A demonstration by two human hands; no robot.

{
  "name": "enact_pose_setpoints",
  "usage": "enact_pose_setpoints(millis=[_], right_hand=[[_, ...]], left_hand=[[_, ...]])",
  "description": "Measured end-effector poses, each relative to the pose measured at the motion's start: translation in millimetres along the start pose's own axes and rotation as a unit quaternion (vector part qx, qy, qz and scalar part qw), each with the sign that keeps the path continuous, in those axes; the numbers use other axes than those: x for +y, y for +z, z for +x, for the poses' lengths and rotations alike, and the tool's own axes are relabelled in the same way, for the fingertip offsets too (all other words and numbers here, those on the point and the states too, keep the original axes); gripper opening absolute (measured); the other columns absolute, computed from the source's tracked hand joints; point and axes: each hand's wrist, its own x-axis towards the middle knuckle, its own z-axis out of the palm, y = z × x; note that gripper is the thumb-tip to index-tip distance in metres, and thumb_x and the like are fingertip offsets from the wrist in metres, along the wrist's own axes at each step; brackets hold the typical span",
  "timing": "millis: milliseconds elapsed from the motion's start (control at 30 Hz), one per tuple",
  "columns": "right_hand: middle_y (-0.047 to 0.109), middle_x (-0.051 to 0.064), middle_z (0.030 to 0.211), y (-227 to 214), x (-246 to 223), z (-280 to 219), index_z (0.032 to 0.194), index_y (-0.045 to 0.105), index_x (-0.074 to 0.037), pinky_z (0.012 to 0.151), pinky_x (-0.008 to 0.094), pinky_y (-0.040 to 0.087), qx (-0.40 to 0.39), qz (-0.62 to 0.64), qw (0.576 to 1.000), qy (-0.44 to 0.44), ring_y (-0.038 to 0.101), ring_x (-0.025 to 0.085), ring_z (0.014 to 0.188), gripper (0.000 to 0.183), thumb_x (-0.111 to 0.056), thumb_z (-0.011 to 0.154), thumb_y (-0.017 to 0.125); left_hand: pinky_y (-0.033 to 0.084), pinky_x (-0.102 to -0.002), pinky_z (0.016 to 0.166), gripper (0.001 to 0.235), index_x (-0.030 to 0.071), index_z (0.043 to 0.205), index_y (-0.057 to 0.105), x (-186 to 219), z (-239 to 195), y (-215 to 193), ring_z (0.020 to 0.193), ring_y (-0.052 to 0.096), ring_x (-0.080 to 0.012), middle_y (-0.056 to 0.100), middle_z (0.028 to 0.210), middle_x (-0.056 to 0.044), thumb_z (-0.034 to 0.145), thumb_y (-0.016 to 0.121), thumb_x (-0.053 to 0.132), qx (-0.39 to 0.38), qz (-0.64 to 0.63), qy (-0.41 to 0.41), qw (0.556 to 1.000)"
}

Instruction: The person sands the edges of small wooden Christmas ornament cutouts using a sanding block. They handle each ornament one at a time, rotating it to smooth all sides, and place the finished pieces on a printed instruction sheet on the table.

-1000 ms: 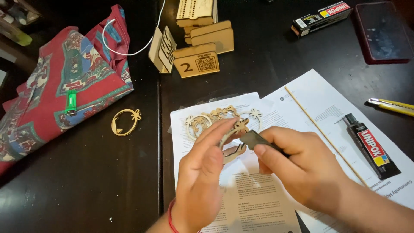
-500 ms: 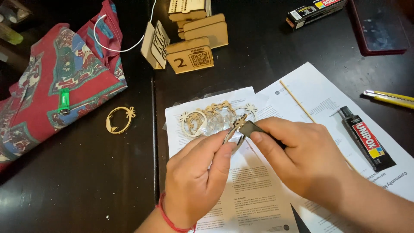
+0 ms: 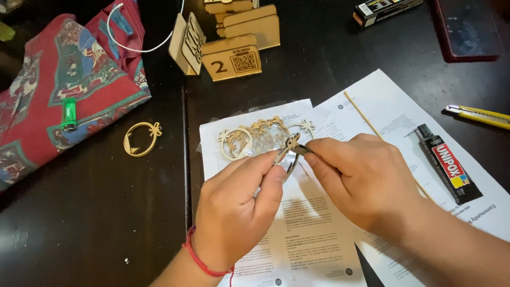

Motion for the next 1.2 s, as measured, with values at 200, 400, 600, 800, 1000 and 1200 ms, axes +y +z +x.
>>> enact_pose_setpoints(millis=[200, 400, 600, 800, 1000, 1200], right_hand=[[0.056, 0.001, 0.055, -10.8, -12.6, 11.7, 0.068, 0.053, -0.015, 0.059, 0.034, 0.040, -0.143, 0.071, 0.962, 0.223, 0.049, 0.021, 0.059, 0.038, -0.039, 0.097, 0.054], [0.064, 0.002, 0.047, -2.2, -14.1, 13.4, 0.053, 0.059, -0.009, 0.064, 0.029, 0.048, -0.142, 0.347, 0.895, 0.242, 0.057, 0.014, 0.052, 0.046, -0.024, 0.097, 0.056], [0.069, -0.004, 0.062, 6.5, -23.1, -2.9, 0.070, 0.066, -0.014, 0.067, 0.027, 0.049, -0.060, 0.298, 0.930, 0.207, 0.064, 0.012, 0.063, 0.030, -0.023, 0.096, 0.052], [0.083, -0.012, 0.082, 0.1, -31.6, 4.5, 0.107, 0.065, -0.025, 0.070, 0.028, 0.054, -0.165, 0.241, 0.916, 0.275, 0.074, 0.010, 0.071, 0.024, -0.031, 0.094, 0.046], [0.082, -0.003, 0.065, -0.2, -29.8, 6.6, 0.077, 0.070, -0.012, 0.068, 0.027, 0.054, -0.158, 0.341, 0.888, 0.265, 0.070, 0.011, 0.065, 0.028, -0.025, 0.095, 0.053], [0.071, 0.003, 0.058, -8.6, -24.1, 25.8, 0.068, 0.060, -0.008, 0.064, 0.029, 0.050, -0.189, 0.274, 0.888, 0.316, 0.059, 0.014, 0.057, 0.030, -0.019, 0.095, 0.053]], left_hand=[[0.055, -0.030, 0.067, 0.015, 0.000, 0.101, 0.069, -3.9, -2.1, 5.2, 0.072, 0.066, -0.0189, 0.071, 0.084, -0.006, 0.095, 0.057, 0.007, 0.031, -0.002, 0.004, 1.000], [0.052, -0.028, 0.064, 0.021, 0.005, 0.093, 0.070, -3.1, -0.5, 5.2, 0.070, 0.065, -0.0172, 0.069, 0.080, -0.002, 0.099, 0.050, 0.012, 0.051, -0.023, -0.001, 0.998], [0.061, -0.029, 0.078, 0.021, 0.001, 0.104, 0.069, -5.1, -2.7, 6.3, 0.083, 0.075, -0.0182, 0.077, 0.088, -0.005, 0.098, 0.052, 0.010, 0.096, -0.025, 0.000, 0.995], [0.062, -0.029, 0.074, 0.019, -0.001, 0.104, 0.068, -6.5, -3.8, 8.0, 0.080, 0.076, -0.0193, 0.077, 0.088, -0.007, 0.097, 0.053, 0.009, 0.104, -0.044, -0.009, 0.994], [0.062, -0.030, 0.075, 0.017, -0.001, 0.106, 0.068, -10.6, -6.6, 12.5, 0.079, 0.074, -0.0200, 0.076, 0.089, -0.007, 0.097, 0.056, 0.007, 0.085, -0.018, 0.049, 0.995], [0.050, -0.031, 0.062, 0.019, 0.002, 0.103, 0.068, -9.3, -3.7, 9.9, 0.069, 0.062, -0.0192, 0.067, 0.079, -0.004, 0.098, 0.052, 0.012, -0.006, 0.009, -0.015, 1.000]])
